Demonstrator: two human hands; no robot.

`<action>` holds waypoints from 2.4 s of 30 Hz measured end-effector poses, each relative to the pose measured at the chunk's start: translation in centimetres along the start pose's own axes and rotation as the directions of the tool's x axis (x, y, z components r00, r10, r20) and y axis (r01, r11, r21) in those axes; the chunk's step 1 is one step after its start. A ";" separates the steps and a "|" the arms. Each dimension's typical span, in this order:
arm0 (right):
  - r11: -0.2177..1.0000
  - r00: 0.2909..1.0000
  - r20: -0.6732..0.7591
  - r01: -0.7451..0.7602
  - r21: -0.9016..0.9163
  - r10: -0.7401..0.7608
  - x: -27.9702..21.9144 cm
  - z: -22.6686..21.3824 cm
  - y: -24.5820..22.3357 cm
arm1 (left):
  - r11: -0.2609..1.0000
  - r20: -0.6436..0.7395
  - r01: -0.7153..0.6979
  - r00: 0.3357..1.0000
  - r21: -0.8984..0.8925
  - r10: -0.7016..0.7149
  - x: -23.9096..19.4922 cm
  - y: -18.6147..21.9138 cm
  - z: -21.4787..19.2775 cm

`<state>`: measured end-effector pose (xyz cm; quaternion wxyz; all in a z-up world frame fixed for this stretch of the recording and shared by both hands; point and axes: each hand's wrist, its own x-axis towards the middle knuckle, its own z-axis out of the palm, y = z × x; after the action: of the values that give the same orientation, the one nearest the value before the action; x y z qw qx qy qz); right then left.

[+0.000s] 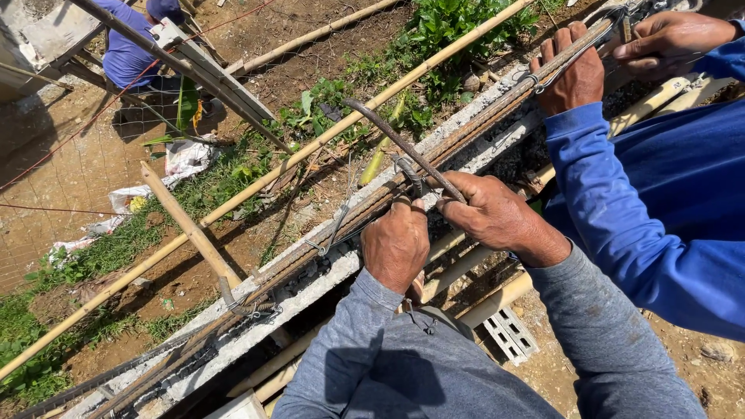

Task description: The recorder is using wire and a metal tool to tie together steel reinforcing bars for a concrete beam.

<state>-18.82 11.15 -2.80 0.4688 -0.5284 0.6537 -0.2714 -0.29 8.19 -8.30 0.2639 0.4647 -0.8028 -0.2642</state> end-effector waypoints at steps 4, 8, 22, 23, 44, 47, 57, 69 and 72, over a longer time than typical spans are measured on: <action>0.979 0.979 0.023 0.203 -0.009 -0.203 0.1 -0.1 0.2 | 0.994 0.077 0.061 0.996 -0.094 -0.054 0.6 1.5 -1.6; 0.973 0.977 0.035 0.211 -0.094 -0.208 0.7 -0.6 0.5 | 0.654 0.516 0.577 0.796 -0.488 -0.317 1.5 1.9 -2.6; 0.969 0.997 0.070 0.026 0.244 -0.044 0.6 0.3 2.8 | 0.150 0.366 0.407 0.898 -0.901 -0.243 0.7 1.5 0.8; 0.970 0.996 0.070 0.028 0.243 -0.046 0.6 0.2 2.4 | 0.151 0.364 0.405 0.899 -0.902 -0.243 0.7 1.5 1.2; 0.964 0.999 -0.041 -0.005 0.267 0.017 -0.6 0.6 -1.2 | 0.420 0.303 0.382 0.921 -0.823 -0.245 0.6 0.3 1.1; 0.940 0.999 -0.031 0.030 0.339 -0.021 -0.7 0.3 -1.9 | 0.465 0.333 0.415 0.909 -0.782 -0.251 0.6 -0.1 2.0; 0.949 0.993 -0.102 -0.019 0.314 0.054 -3.3 0.7 -1.6 | -0.388 0.549 0.454 0.816 -0.802 -0.180 0.5 1.4 2.5; 0.749 0.981 -0.171 -0.044 -0.661 -0.094 -13.7 -2.0 -1.5 | -0.329 0.509 0.446 0.850 -0.832 -0.134 0.4 1.4 2.1; 0.702 0.989 -0.141 -0.070 -0.709 -0.045 -13.5 -2.3 -2.1 | -0.289 0.484 0.440 0.869 -0.850 -0.102 0.5 1.8 1.6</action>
<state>-19.94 22.96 4.35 0.1806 -0.6423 0.7441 -0.0331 -2.62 8.81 -8.17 0.3628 0.2258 -0.1891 -0.8841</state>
